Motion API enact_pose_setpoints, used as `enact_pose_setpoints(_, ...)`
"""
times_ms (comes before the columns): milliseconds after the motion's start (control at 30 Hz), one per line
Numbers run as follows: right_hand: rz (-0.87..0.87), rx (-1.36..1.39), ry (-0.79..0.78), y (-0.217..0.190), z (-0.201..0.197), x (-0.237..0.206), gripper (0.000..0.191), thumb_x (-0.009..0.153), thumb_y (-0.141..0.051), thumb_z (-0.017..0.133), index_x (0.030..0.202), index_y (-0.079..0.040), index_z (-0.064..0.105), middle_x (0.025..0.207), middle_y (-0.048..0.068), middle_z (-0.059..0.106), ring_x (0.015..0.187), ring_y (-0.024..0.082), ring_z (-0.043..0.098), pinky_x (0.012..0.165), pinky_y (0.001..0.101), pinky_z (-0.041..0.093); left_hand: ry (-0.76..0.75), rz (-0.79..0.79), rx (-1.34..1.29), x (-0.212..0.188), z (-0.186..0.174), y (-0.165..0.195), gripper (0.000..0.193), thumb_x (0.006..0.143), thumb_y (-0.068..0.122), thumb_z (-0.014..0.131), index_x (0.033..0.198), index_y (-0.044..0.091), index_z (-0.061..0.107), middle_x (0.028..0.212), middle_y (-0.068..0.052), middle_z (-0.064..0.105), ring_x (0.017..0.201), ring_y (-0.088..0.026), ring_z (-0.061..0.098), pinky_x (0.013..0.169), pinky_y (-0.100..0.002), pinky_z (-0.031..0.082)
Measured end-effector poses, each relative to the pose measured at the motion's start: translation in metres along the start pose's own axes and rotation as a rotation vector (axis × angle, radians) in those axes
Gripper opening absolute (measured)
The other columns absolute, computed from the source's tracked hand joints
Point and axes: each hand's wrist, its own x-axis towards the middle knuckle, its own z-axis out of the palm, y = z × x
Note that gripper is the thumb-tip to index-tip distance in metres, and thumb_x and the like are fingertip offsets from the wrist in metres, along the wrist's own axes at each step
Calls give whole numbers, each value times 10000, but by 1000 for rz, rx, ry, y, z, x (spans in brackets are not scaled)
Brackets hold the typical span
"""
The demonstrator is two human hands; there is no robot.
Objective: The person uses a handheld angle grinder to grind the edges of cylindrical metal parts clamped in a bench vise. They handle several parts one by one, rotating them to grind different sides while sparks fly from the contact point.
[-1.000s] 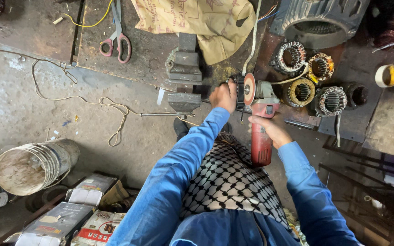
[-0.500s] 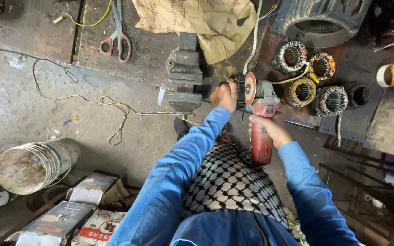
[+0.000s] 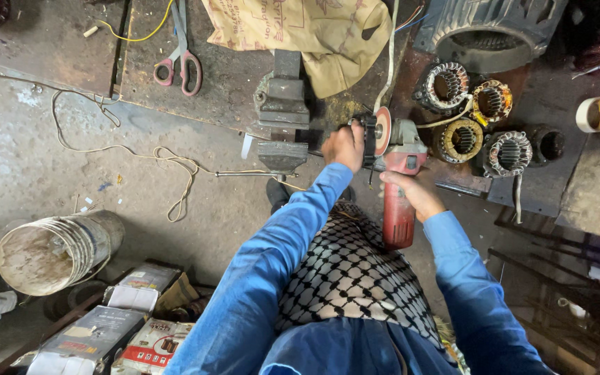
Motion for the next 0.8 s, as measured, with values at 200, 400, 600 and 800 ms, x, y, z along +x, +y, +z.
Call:
enact_pose_setpoints(200,25,24,3,2,-1,4,369,769,-149,810,1092,-25,680,891,91,727,702,215,723,627,374,604,9,-21,-12,3,1,0,603,1025,463,392,789,48,760,826,-280,715,821,-496,697,814,-573,543)
enact_pose_setpoints(400,-23,58,-9,3,0,-1,369,792,-135,820,1102,-7,668,895,107,708,697,225,709,616,375,592,14,-6,4,2,5,-1,592,1018,467,401,794,44,749,830,-275,720,816,-496,695,798,-584,537)
enact_pose_setpoints(600,-1,84,-2,13,-4,-14,360,769,-98,809,1095,-17,679,911,96,725,716,205,729,619,379,626,17,-7,-3,3,3,-2,595,1030,459,391,811,37,749,845,-287,713,816,-506,687,805,-588,536)
enact_pose_setpoints(800,-29,94,12,24,-3,2,347,793,-99,813,1098,-4,677,899,113,726,705,215,721,620,370,608,-7,-19,12,3,6,0,599,1027,457,371,833,39,755,866,-285,720,844,-505,694,824,-589,536)
